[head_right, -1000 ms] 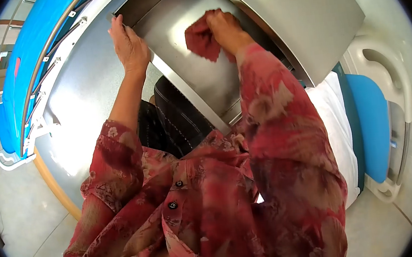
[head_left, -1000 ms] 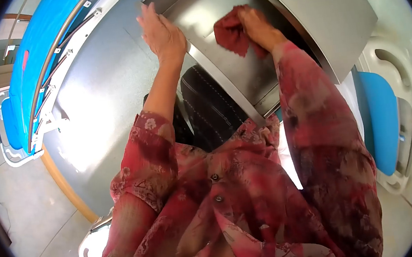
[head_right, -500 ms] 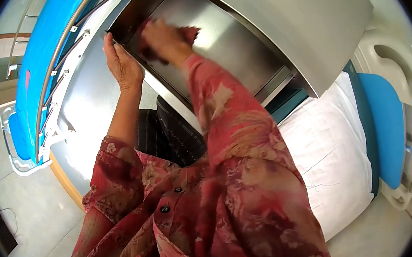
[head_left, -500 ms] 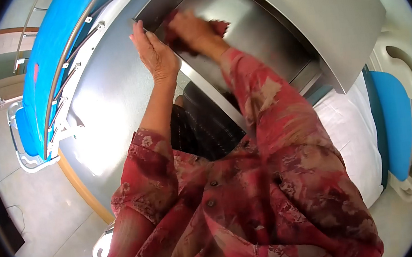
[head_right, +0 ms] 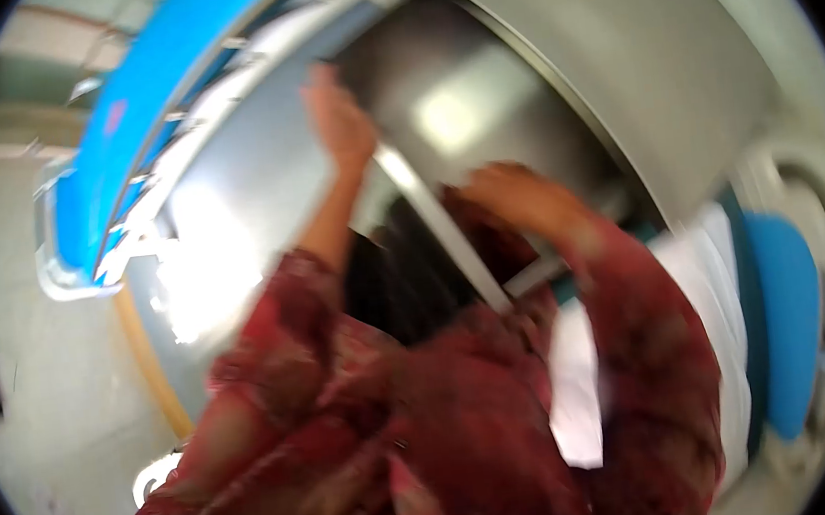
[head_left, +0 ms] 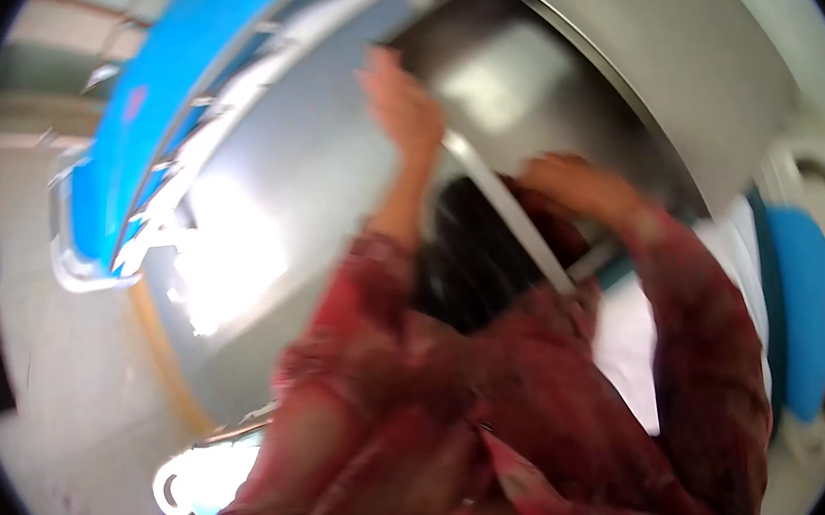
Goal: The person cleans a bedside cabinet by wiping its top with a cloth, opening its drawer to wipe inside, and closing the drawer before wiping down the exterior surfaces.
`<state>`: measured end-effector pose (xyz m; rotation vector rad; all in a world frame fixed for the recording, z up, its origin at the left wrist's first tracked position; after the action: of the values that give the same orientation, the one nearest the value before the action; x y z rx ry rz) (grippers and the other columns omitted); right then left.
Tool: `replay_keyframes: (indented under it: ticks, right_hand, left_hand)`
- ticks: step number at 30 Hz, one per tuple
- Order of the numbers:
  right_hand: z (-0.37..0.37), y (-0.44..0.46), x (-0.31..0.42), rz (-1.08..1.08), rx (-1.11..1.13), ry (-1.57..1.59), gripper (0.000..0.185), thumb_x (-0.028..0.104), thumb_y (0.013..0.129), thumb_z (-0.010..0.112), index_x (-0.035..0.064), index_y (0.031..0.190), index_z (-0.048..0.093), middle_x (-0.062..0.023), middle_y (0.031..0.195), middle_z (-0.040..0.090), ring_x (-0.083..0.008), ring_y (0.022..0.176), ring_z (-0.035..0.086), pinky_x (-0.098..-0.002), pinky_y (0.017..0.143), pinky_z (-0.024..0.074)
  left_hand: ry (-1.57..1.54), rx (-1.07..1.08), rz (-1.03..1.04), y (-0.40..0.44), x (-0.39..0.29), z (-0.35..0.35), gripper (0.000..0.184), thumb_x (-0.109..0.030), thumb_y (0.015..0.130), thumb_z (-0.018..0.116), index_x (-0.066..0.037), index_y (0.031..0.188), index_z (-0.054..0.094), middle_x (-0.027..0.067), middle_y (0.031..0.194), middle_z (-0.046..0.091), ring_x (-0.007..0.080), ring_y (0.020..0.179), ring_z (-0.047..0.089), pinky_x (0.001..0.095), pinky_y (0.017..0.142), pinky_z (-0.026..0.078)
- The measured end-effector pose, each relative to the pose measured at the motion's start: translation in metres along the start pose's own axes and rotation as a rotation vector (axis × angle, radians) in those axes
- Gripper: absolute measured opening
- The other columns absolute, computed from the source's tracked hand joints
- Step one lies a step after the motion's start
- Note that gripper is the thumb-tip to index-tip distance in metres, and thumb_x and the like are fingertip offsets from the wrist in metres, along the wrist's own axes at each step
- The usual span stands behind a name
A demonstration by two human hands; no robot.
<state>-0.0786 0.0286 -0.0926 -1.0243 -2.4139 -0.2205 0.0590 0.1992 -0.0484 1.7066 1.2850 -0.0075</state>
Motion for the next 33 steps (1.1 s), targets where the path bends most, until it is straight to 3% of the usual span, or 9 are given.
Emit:
replay_keyframes:
  ticks: [5, 7, 10, 13, 15, 17, 18, 26, 33]
  right_hand:
    - [-0.055, -0.042, -0.093, 0.460, -0.417, -0.477, 0.046, 0.004, 0.082, 0.060, 0.0045, 0.128, 0.054, -0.0223, 0.130, 0.052, -0.0418, 0.120, 0.049, -0.0459, 0.101, 0.0439]
    - [-0.010, -0.044, -0.142, 0.802, 0.098, -0.486, 0.049, 0.002, 0.086, 0.055, 0.0028, 0.135, 0.047, -0.0253, 0.135, 0.048, -0.0413, 0.124, 0.047, -0.0466, 0.104, 0.0417]
    - [0.027, -0.036, -0.137, 0.744, 0.331, -0.141, 0.059, 0.008, 0.082, 0.060, 0.0016, 0.139, 0.042, -0.0271, 0.140, 0.044, -0.0416, 0.129, 0.044, -0.0467, 0.111, 0.0355]
    - [0.026, -0.045, -0.065, 0.022, -0.295, -0.508, 0.057, 0.022, 0.073, 0.069, 0.0011, 0.125, 0.054, -0.0255, 0.125, 0.053, -0.0401, 0.126, 0.046, -0.0474, 0.108, 0.0359]
    - [0.005, -0.014, -0.025, 0.540, 0.403, -0.110, 0.039, 0.026, 0.082, 0.065, 0.0048, 0.114, 0.062, -0.0214, 0.119, 0.060, -0.0362, 0.116, 0.056, -0.0459, 0.100, 0.0436]
    - [-0.017, -0.013, 0.023, 0.457, 0.357, -0.170, 0.024, 0.025, 0.089, 0.056, 0.0082, 0.100, 0.069, -0.0194, 0.098, 0.069, -0.0338, 0.097, 0.066, -0.0438, 0.088, 0.0508]
    - [0.014, -0.013, -0.004, 0.413, 0.177, -0.120, 0.029, 0.028, 0.068, 0.074, 0.0079, 0.089, 0.071, -0.0187, 0.090, 0.068, -0.0381, 0.089, 0.067, -0.0439, 0.078, 0.0534]
    - [-0.004, -0.029, 0.004, 0.509, 0.146, 0.611, 0.029, 0.001, 0.069, 0.064, 0.0031, 0.098, 0.059, -0.0220, 0.097, 0.066, -0.0375, 0.093, 0.065, -0.0414, 0.078, 0.0522]
    - [-0.075, -0.060, -0.067, 0.523, -0.323, -0.197, 0.015, 0.007, 0.081, 0.064, -0.0002, 0.094, 0.062, -0.0238, 0.096, 0.067, -0.0434, 0.093, 0.064, -0.0461, 0.080, 0.0526]
  left_hand:
    - [0.094, 0.092, -0.308, 0.000, -0.009, -0.003, 0.042, -0.013, 0.101, 0.039, -0.009, 0.143, 0.041, 0.0110, 0.150, 0.041, 0.0386, 0.144, 0.026, 0.0556, 0.114, 0.023]
    - [0.097, 0.114, -0.356, 0.006, -0.008, -0.007, 0.043, -0.013, 0.102, 0.038, -0.012, 0.144, 0.040, 0.0086, 0.154, 0.036, 0.0379, 0.146, 0.022, 0.0581, 0.113, 0.024]
    - [0.095, 0.139, -0.377, 0.004, -0.007, -0.009, 0.047, -0.011, 0.097, 0.044, -0.013, 0.145, 0.041, 0.0079, 0.153, 0.038, 0.0365, 0.146, 0.023, 0.0658, 0.109, 0.025]
    - [0.023, 0.016, -0.192, -0.010, 0.001, -0.003, 0.045, -0.011, 0.097, 0.042, -0.006, 0.142, 0.042, 0.0153, 0.149, 0.042, 0.0423, 0.143, 0.028, 0.0599, 0.110, 0.026]
    - [0.054, -0.060, -0.064, -0.009, -0.002, 0.001, 0.041, -0.012, 0.098, 0.042, -0.005, 0.138, 0.045, 0.0178, 0.143, 0.047, 0.0478, 0.136, 0.035, 0.0556, 0.110, 0.029]
    - [0.031, -0.111, 0.013, -0.013, -0.005, 0.004, 0.039, -0.012, 0.098, 0.044, -0.007, 0.137, 0.046, 0.0175, 0.140, 0.050, 0.0479, 0.134, 0.038, 0.0557, 0.109, 0.031]
    - [-0.004, -0.069, -0.017, -0.012, -0.009, 0.003, 0.040, -0.012, 0.098, 0.045, -0.007, 0.137, 0.046, 0.0174, 0.141, 0.049, 0.0477, 0.134, 0.038, 0.0552, 0.110, 0.030]
    - [-0.026, 0.081, -0.200, 0.002, 0.006, 0.002, 0.041, -0.016, 0.099, 0.043, -0.012, 0.140, 0.044, 0.0141, 0.149, 0.042, 0.0467, 0.139, 0.032, 0.0566, 0.110, 0.030]
    - [-0.108, 0.060, -0.186, 0.005, -0.007, -0.003, 0.038, -0.016, 0.100, 0.040, -0.010, 0.137, 0.045, 0.0169, 0.147, 0.043, 0.0463, 0.138, 0.032, 0.0496, 0.112, 0.032]
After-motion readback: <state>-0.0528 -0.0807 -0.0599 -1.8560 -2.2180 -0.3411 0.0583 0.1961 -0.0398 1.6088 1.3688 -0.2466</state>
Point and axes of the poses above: each hand's wrist, its own y-axis towards the middle knuckle, its own z-axis out of the palm, x = y × z, the point moved 10 cm from there along y, towards the middle knuckle
